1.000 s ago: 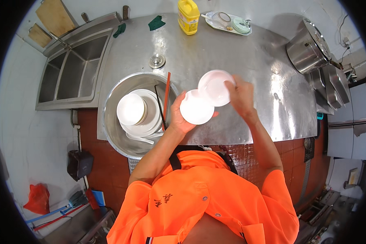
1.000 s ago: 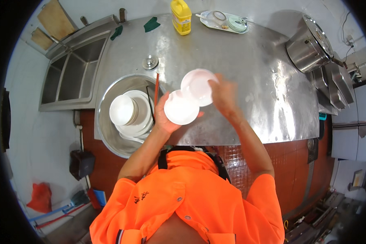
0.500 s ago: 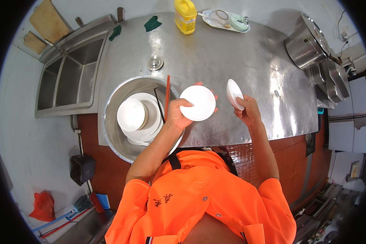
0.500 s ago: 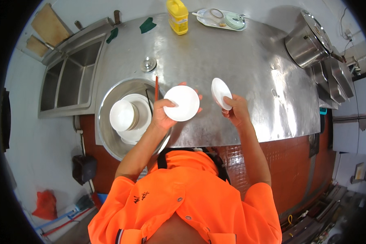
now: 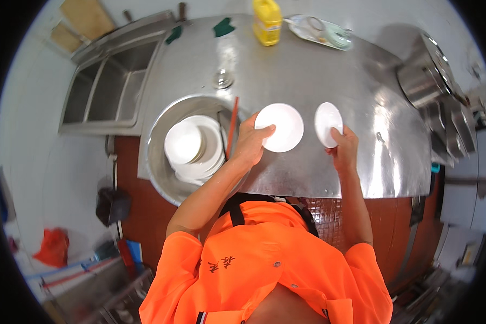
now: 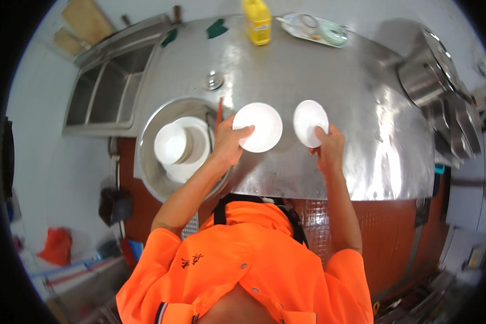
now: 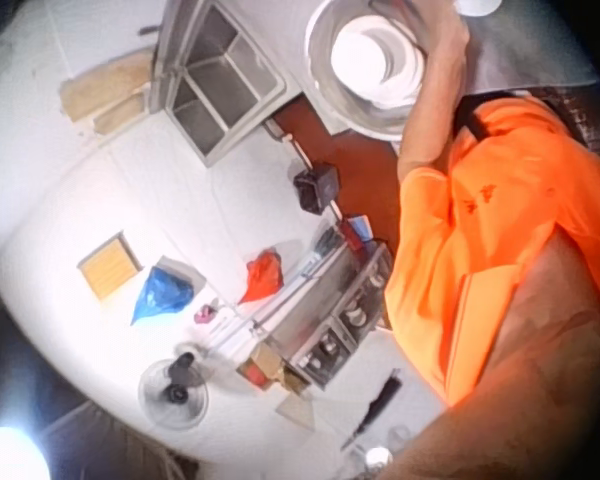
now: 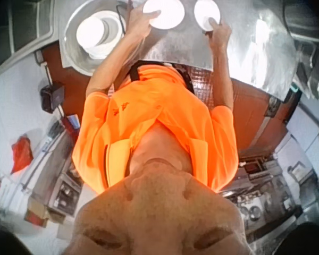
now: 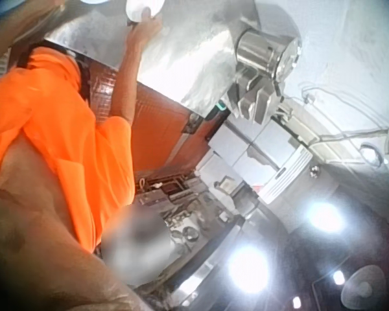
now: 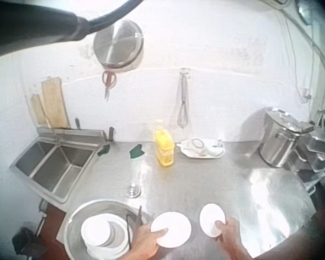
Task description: The person organizes clean dishes in a commercial kitchen. They repeatedly pick up bowls, plates, and metal containers from a stainless steel counter, rinse them under a faucet, and place them into a glass-door dish cabinet. The person also handles chopsticks and spoons, arranging them inside the cabinet.
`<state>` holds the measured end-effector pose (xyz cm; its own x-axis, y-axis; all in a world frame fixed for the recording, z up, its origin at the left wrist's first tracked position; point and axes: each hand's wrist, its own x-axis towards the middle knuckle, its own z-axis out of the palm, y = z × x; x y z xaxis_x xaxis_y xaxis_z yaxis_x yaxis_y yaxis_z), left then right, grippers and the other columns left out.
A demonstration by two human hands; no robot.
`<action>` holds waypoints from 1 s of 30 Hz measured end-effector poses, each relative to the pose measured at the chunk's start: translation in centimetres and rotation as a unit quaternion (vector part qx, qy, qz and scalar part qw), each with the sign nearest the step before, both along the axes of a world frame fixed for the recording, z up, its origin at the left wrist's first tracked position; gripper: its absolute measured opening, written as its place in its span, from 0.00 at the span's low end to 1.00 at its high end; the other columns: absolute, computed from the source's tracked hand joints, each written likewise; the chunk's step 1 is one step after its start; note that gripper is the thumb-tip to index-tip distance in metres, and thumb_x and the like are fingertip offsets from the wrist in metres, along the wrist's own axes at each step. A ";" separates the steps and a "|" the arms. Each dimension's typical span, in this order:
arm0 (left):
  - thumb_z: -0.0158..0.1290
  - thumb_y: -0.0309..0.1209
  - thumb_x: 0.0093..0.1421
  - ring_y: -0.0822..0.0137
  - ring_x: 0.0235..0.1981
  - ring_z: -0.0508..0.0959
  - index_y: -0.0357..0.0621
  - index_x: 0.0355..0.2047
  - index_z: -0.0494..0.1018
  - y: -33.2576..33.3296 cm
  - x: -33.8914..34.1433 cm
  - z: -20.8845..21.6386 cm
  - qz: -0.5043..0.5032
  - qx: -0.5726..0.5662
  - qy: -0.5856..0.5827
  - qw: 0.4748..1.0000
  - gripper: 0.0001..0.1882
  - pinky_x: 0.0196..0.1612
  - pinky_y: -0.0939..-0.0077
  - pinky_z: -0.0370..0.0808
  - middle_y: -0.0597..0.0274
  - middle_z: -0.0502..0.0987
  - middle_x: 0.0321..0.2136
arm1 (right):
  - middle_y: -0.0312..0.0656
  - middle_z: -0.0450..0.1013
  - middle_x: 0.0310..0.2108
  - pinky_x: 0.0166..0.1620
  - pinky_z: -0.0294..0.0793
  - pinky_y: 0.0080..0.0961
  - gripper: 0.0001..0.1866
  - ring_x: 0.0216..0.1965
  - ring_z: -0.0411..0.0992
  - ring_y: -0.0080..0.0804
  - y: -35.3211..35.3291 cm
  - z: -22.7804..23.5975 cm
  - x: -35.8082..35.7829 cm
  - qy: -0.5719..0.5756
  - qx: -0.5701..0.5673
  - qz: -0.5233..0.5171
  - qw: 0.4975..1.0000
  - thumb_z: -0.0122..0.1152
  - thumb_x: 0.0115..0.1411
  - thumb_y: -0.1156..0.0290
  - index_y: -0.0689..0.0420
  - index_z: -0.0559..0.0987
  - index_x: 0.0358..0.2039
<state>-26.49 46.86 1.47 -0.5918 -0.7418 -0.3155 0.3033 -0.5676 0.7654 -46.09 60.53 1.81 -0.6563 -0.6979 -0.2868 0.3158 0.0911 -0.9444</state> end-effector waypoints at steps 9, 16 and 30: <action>0.55 0.21 0.55 0.65 0.40 0.76 0.32 0.46 0.68 -1.4 18.6 7.9 0.327 -0.086 0.080 0.938 0.18 0.46 0.70 0.75 0.55 0.75 0.40 | 0.40 0.73 0.28 0.16 0.66 0.19 0.16 0.18 0.69 0.21 -8.6 5.8 9.8 -0.090 -0.129 0.241 0.958 0.58 0.56 0.71 0.65 0.71 0.42; 0.50 0.27 0.59 0.59 0.43 0.75 0.32 0.52 0.63 1.2 39.3 3.5 0.504 -0.070 -0.010 0.861 0.21 0.45 0.66 0.74 0.52 0.73 0.43 | 0.41 0.75 0.34 0.27 0.75 0.18 0.14 0.28 0.74 0.23 -12.1 6.3 32.2 -0.084 -0.161 0.340 0.923 0.54 0.58 0.77 0.66 0.71 0.46; 0.40 0.38 0.66 0.63 0.45 0.74 0.35 0.53 0.62 -0.5 61.7 -1.3 0.477 -0.011 -0.058 0.877 0.21 0.45 0.70 0.74 0.53 0.71 0.45 | 0.52 0.70 0.29 0.39 0.67 0.41 0.08 0.34 0.68 0.52 -21.7 -1.6 66.0 0.347 -0.181 0.503 0.771 0.53 0.54 0.72 0.61 0.75 0.32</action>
